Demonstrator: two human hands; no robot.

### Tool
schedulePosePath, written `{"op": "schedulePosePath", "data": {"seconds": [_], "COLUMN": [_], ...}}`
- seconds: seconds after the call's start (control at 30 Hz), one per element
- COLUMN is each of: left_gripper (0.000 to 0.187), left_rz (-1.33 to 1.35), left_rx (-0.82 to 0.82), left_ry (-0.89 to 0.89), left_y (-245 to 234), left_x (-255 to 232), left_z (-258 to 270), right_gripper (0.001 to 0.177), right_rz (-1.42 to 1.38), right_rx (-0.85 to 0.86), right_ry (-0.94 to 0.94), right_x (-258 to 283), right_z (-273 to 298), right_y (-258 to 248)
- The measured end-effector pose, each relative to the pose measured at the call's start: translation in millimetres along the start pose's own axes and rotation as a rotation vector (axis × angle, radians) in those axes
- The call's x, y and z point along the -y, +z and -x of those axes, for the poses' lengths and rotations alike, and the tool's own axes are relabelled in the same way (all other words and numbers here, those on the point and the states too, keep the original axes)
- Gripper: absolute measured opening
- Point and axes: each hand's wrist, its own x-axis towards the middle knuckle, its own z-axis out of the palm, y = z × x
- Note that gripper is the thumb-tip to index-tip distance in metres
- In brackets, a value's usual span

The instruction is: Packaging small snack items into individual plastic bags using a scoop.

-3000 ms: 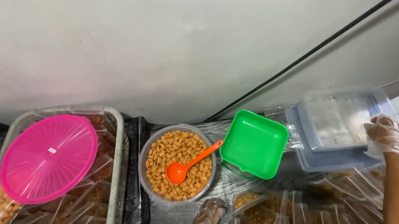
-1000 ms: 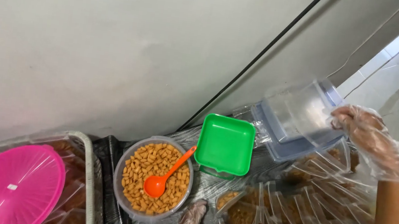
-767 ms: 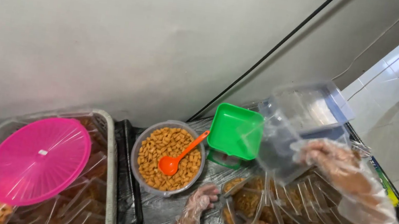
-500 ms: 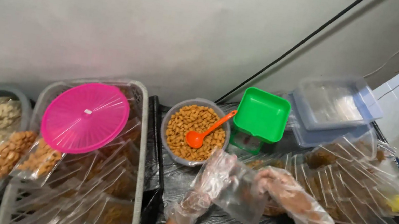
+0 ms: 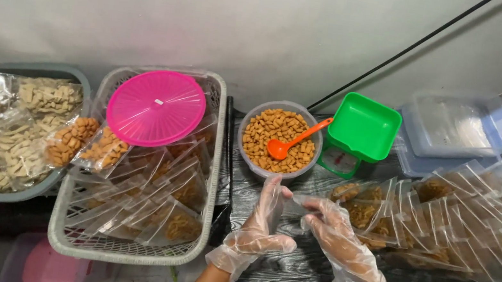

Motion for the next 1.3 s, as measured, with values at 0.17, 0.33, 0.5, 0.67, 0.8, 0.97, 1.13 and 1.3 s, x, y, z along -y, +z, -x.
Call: {"op": "schedulePosePath", "data": {"seconds": [0.17,0.33,0.5,0.67,0.8,0.97,1.13,1.3], "left_gripper": [0.115,0.096,0.08,0.084,0.08,0.099,0.075,0.094], "left_rz": [-0.029,0.108,0.212,0.209,0.328,0.309,1.824,1.961], "left_rx": [0.145,0.18,0.209,0.218,0.164,0.05,0.544,0.877], "left_ry": [-0.205,-0.289,-0.25,-0.306,-0.337,-0.359,-0.714,-0.569], "left_y": [0,-6,-22,-22,-51,-68,-107,-63], "left_x": [-16,-18,2,1,62,112,217,190], "left_z": [7,16,25,23,31,42,51,49], "right_gripper": [0.039,0.052,0.051,0.039,0.039,0.068,0.059,0.028], "right_rz": [0.267,0.475,0.535,0.479,0.336,0.874,0.668,0.501], "right_rx": [-0.053,0.107,0.107,0.092,0.12,0.0,0.239,0.318], "right_ry": [-0.72,-0.759,-0.752,-0.706,-0.562,-0.9,-0.236,-0.08], "right_x": [89,86,87,83,44,-116,-10,37], "right_z": [9,10,8,3,2,-4,-12,-17], "right_y": [-5,0,3,3,10,21,8,-14]}}
